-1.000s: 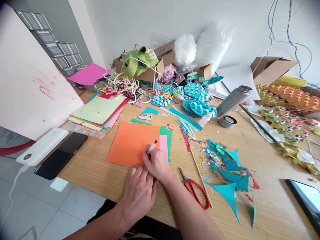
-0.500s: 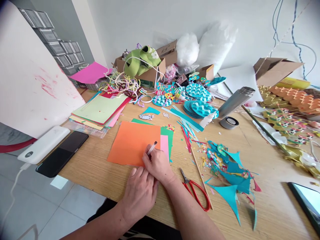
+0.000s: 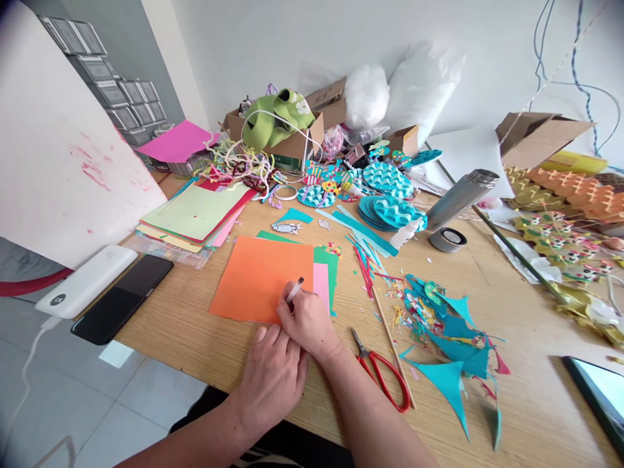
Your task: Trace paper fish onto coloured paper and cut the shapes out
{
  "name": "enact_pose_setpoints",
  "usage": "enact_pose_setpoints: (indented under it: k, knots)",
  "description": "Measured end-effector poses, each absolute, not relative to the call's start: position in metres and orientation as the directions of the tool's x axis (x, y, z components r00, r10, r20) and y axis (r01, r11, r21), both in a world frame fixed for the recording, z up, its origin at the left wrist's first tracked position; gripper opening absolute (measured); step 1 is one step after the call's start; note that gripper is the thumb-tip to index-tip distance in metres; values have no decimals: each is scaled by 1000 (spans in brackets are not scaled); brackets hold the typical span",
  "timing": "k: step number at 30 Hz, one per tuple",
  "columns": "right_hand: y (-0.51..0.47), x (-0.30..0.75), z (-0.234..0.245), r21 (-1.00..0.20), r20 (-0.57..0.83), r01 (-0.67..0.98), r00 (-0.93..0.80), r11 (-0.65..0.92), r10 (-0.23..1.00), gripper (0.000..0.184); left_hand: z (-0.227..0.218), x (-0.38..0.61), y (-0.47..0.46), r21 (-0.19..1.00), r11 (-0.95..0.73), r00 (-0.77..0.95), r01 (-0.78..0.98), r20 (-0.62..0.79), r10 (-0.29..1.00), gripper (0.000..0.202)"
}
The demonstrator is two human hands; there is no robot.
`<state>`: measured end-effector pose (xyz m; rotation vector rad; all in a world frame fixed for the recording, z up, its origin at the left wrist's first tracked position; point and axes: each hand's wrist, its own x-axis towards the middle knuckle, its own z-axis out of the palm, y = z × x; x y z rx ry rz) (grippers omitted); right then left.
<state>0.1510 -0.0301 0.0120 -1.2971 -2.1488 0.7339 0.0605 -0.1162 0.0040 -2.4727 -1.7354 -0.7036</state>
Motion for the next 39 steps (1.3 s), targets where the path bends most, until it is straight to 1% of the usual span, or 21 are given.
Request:
enact_pose_setpoints:
  k: [12, 23, 39]
  knots:
    - [-32, 152, 13, -671, 180, 605, -428, 429, 886, 11, 5, 60, -117, 227, -378, 272, 898, 390, 880, 14]
    - [-31, 152, 13, -656, 161, 625, -434, 424, 887, 11, 4, 60, -116, 220, -383, 279, 897, 391, 877, 15]
    - [-32, 152, 13, -697, 172, 590, -414, 407, 894, 11, 4, 60, -116, 218, -385, 283, 897, 385, 879, 16]
